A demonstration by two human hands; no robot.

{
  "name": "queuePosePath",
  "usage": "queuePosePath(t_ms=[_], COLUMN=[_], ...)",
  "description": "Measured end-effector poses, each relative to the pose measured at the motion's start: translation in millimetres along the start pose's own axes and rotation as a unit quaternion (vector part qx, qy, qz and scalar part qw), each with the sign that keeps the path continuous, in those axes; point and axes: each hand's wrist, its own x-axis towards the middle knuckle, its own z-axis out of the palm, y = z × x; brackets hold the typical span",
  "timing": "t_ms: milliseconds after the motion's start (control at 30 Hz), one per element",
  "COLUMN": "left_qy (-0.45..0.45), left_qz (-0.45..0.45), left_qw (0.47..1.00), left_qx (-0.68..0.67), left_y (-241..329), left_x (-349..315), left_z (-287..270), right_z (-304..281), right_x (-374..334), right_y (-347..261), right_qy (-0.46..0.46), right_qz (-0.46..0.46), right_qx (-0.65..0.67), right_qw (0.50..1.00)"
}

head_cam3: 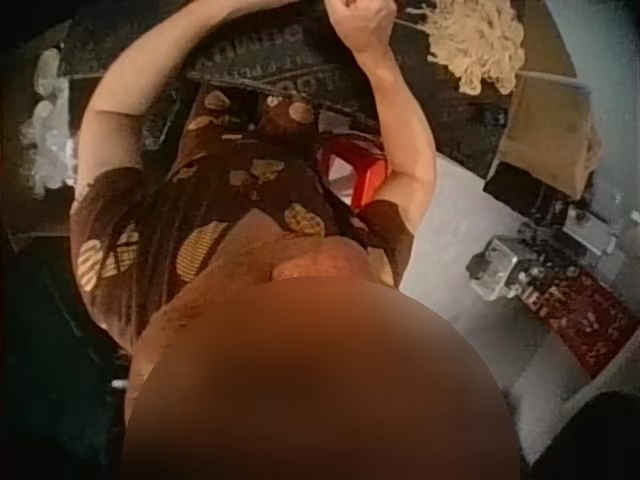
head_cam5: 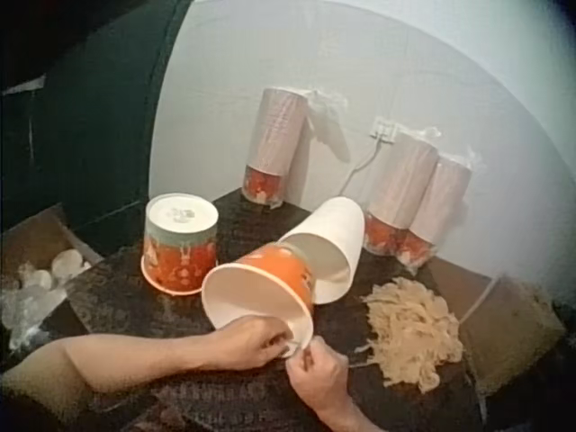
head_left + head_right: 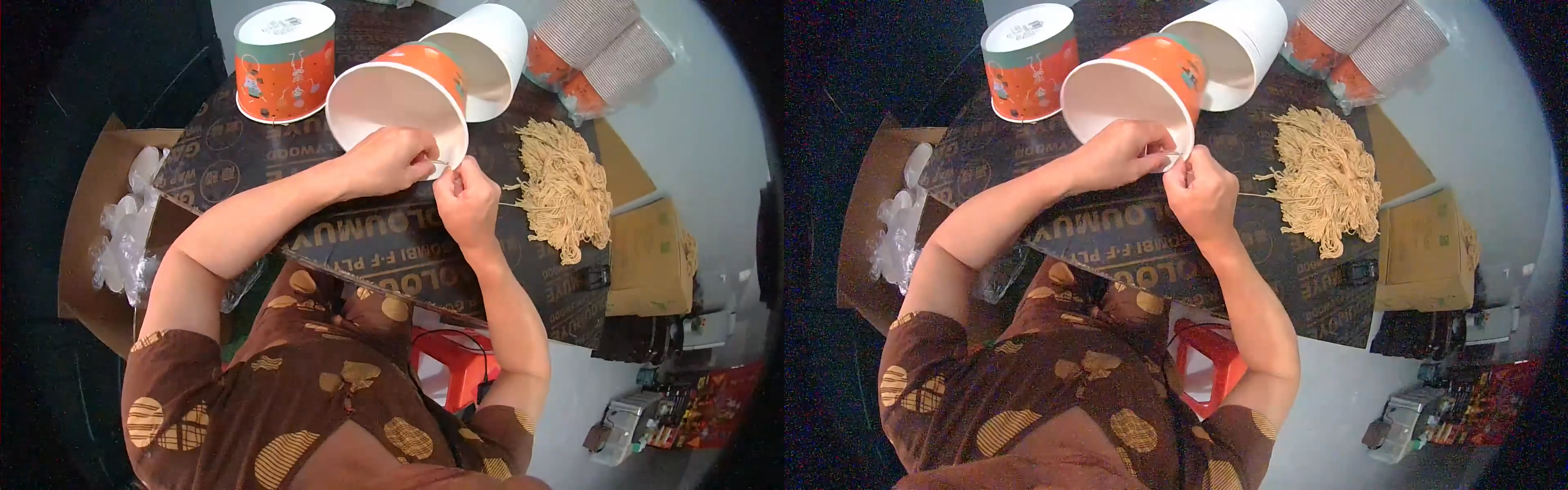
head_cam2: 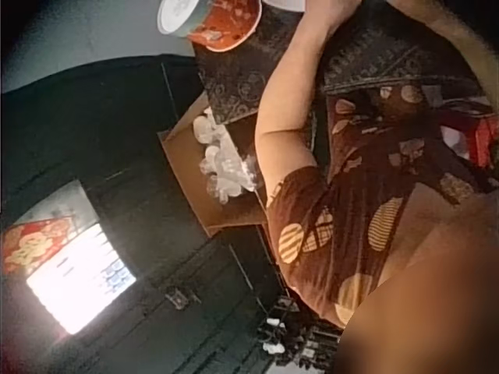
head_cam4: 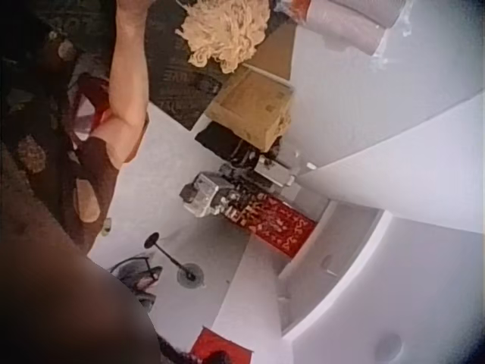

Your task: Attaching rope handles to decorative paper buckets.

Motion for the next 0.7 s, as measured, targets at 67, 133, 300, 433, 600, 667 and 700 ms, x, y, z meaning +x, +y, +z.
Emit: queuePosePath(t_ms=[67,133,300,433,600,667,700], left_qy=[0.004,0.012,0.007,0.034,0.042,0.061,0.066], left_qz=[-0.006,0.026,0.015,0.091,0.201,0.240,0.268], left_qw=[1.000,0.999,1.000,0.994,0.976,0.968,0.959], left_qx=[-0.011,0.022,0.027,0.058,0.067,0.049,0.059], left_y=[-3,-7,1,9,7,8,8], left_x=[1,2,-2,-6,-7,-7,-7], left_z=[3,3,-1,-1,3,4,3], right_z=[0,0,0,-1,-4,-5,-6], right_x=[-1,-1,-2,-4,-3,-3,-3], right_y=[1,2,9,10,4,3,3], right_qy=[-0.004,-0.007,-0.009,-0.018,-0.014,-0.012,-0.019], right_qz=[-0.004,0.002,0.029,0.059,0.081,0.082,0.099], right_qx=[-0.006,0.003,0.010,0.046,0.106,0.123,0.149], right_qw=[1.000,1.000,0.999,0.997,0.991,0.989,0.984])
